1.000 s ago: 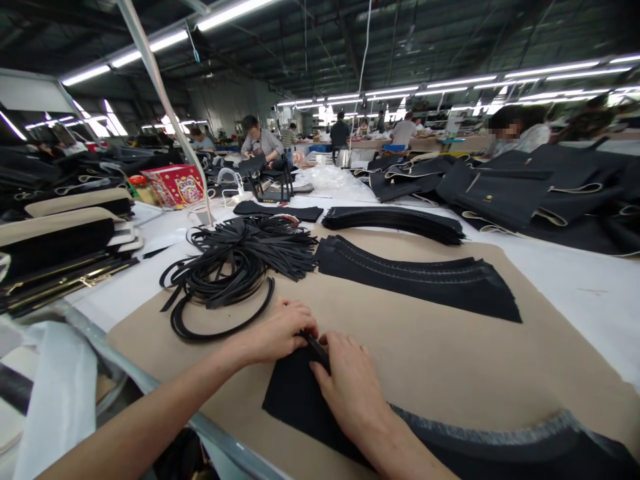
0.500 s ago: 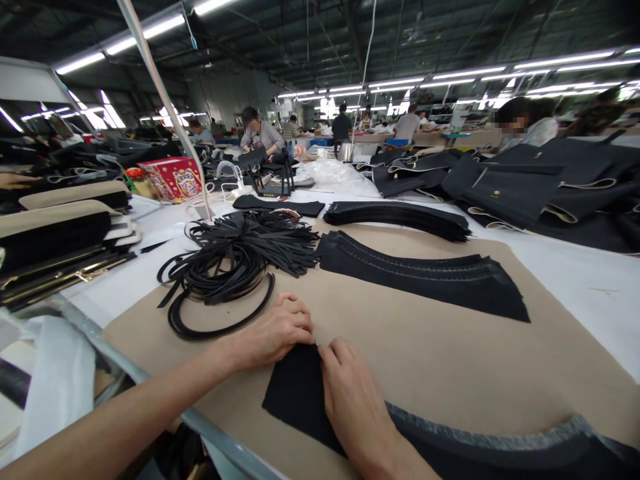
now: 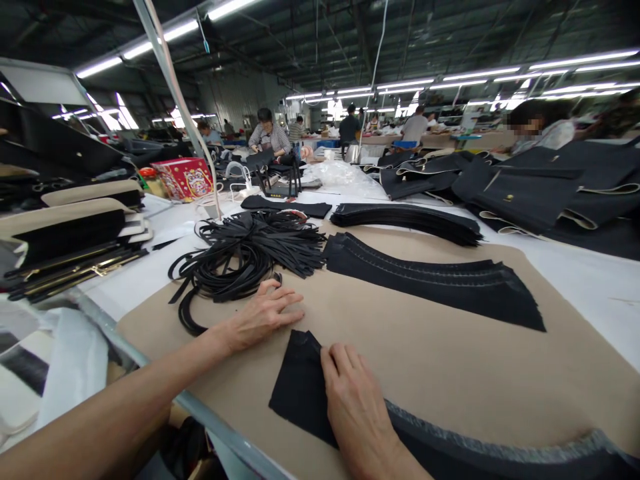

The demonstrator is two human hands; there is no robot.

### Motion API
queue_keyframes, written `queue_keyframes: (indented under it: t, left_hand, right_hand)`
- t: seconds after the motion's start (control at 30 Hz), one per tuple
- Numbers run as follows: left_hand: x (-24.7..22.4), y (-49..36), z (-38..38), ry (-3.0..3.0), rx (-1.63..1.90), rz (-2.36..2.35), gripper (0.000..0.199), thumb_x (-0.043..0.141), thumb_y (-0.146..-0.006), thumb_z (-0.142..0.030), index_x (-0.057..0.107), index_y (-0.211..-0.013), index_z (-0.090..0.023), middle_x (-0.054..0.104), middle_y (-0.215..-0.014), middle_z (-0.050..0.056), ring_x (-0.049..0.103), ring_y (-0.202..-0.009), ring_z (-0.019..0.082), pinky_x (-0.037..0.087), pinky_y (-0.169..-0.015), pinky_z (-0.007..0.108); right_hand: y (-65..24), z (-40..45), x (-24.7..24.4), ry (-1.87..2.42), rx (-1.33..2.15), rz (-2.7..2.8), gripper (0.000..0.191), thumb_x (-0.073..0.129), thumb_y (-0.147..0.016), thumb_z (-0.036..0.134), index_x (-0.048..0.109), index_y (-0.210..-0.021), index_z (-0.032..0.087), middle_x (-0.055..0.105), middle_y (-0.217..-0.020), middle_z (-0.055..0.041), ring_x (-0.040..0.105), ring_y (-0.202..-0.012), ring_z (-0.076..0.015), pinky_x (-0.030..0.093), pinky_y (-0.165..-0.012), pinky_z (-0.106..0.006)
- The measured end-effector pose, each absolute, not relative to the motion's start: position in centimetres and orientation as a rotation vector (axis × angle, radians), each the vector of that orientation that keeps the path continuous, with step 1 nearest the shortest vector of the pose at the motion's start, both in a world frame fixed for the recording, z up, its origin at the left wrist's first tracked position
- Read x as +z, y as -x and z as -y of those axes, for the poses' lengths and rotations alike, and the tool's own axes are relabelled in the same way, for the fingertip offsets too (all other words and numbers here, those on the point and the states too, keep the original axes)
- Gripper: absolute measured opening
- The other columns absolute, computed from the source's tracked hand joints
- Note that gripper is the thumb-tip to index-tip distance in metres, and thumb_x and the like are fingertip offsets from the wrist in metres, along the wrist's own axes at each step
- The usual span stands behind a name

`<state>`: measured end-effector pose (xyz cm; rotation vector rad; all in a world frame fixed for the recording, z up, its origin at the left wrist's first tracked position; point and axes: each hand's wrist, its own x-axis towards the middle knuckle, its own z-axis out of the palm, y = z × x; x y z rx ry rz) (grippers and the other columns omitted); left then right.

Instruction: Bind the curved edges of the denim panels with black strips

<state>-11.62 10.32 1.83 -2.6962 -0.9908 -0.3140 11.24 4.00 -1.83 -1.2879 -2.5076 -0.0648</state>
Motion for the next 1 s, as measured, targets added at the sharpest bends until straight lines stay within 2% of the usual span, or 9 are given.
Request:
queue_keyframes:
  t: [0.17,0.3,0.43,0.5,0.6,0.7,0.87,1.0]
  left_hand:
    - [0.8,8.3,-7.5,2.862,-0.602,1.206,0.038,0.035,-0.092,-0.006,0.059,-0.116,-0.024,0.065,-0.110,0.005,0.054,-0.104,0.017,0.029,-0.093,0.038]
    - [-0.1,6.4,-5.9,2.916,-0.741,1.409,0.040,0.034,-0.089,-0.006,0.061,-0.113,-0.020,0.066,-0.104,0.006,0.056,-0.098,0.017,0.035,-0.090,0.035]
    - [1.1,5.7,-5.6,2.875,-0.660,1.482,0.033,0.039,-0.087,-0.008,0.064,-0.104,-0.021,0.067,-0.096,0.003,0.056,-0.094,0.018,0.030,-0.095,0.040]
    - [2.1,5.3,-5.5,2.866,-0.621,1.471,0.030,0.043,-0.085,-0.008,0.065,-0.100,-0.023,0.066,-0.095,0.002,0.056,-0.096,0.018,0.025,-0.099,0.043]
    - [2.9,4.5,-5.3,2.891,-0.604,1.464,0.032,0.048,-0.082,-0.007,0.063,-0.104,-0.025,0.066,-0.100,0.001,0.055,-0.100,0.018,0.022,-0.101,0.044]
    - [2.7,4.0,-5.4,2.947,-0.569,1.465,0.032,0.051,-0.081,-0.006,0.064,-0.104,-0.025,0.065,-0.099,0.001,0.055,-0.098,0.017,0.027,-0.097,0.041]
    - [2.0,3.4,-5.5,3.018,-0.502,1.403,0.032,0.043,-0.082,-0.001,0.066,-0.093,-0.021,0.062,-0.092,0.002,0.053,-0.093,0.017,0.038,-0.087,0.034]
    - [1.7,3.1,-5.2,3.033,-0.515,1.426,0.036,0.040,-0.081,0.001,0.066,-0.093,-0.020,0.059,-0.092,0.004,0.052,-0.092,0.017,0.043,-0.081,0.029]
  right_hand:
    - [-11.2,-3.9,-1.3,1.308,-0.034,2.537,0.038,0.048,-0.077,-0.005,0.062,-0.110,0.011,0.058,-0.094,-0.0096,0.053,-0.085,-0.0253,0.047,-0.076,-0.039]
    - [-11.7,-4.2,-0.3,1.362,0.209,2.492,0.038,0.046,-0.082,-0.004,0.059,-0.112,0.014,0.058,-0.098,-0.0082,0.053,-0.090,-0.0232,0.045,-0.082,-0.036]
    - [-13.3,-4.7,1.4,1.364,0.446,2.412,0.016,0.047,-0.093,0.015,0.060,-0.102,0.017,0.059,-0.096,-0.0068,0.054,-0.092,-0.0233,0.043,-0.083,-0.036]
    - [-14.2,-4.8,2.1,1.368,0.542,2.403,0.013,0.049,-0.093,0.020,0.060,-0.101,0.017,0.060,-0.096,-0.0072,0.055,-0.093,-0.0236,0.042,-0.084,-0.036]
    - [-14.9,-4.6,2.7,1.383,0.641,2.406,0.013,0.053,-0.092,0.022,0.059,-0.102,0.017,0.062,-0.098,-0.0077,0.056,-0.093,-0.0233,0.042,-0.083,-0.035]
    - [-15.1,-4.4,2.6,1.401,0.643,2.425,0.014,0.060,-0.086,0.018,0.059,-0.099,0.016,0.063,-0.098,-0.0082,0.056,-0.093,-0.0243,0.042,-0.082,-0.035]
    - [-15.2,-4.5,2.0,1.440,0.715,2.356,0.012,0.058,-0.080,0.010,0.059,-0.091,0.017,0.063,-0.089,-0.0059,0.057,-0.086,-0.0222,0.041,-0.076,-0.032]
    - [-15.8,-4.4,1.5,1.416,0.775,2.298,0.016,0.058,-0.078,0.008,0.060,-0.089,0.018,0.063,-0.089,-0.0035,0.058,-0.083,-0.0198,0.040,-0.074,-0.030]
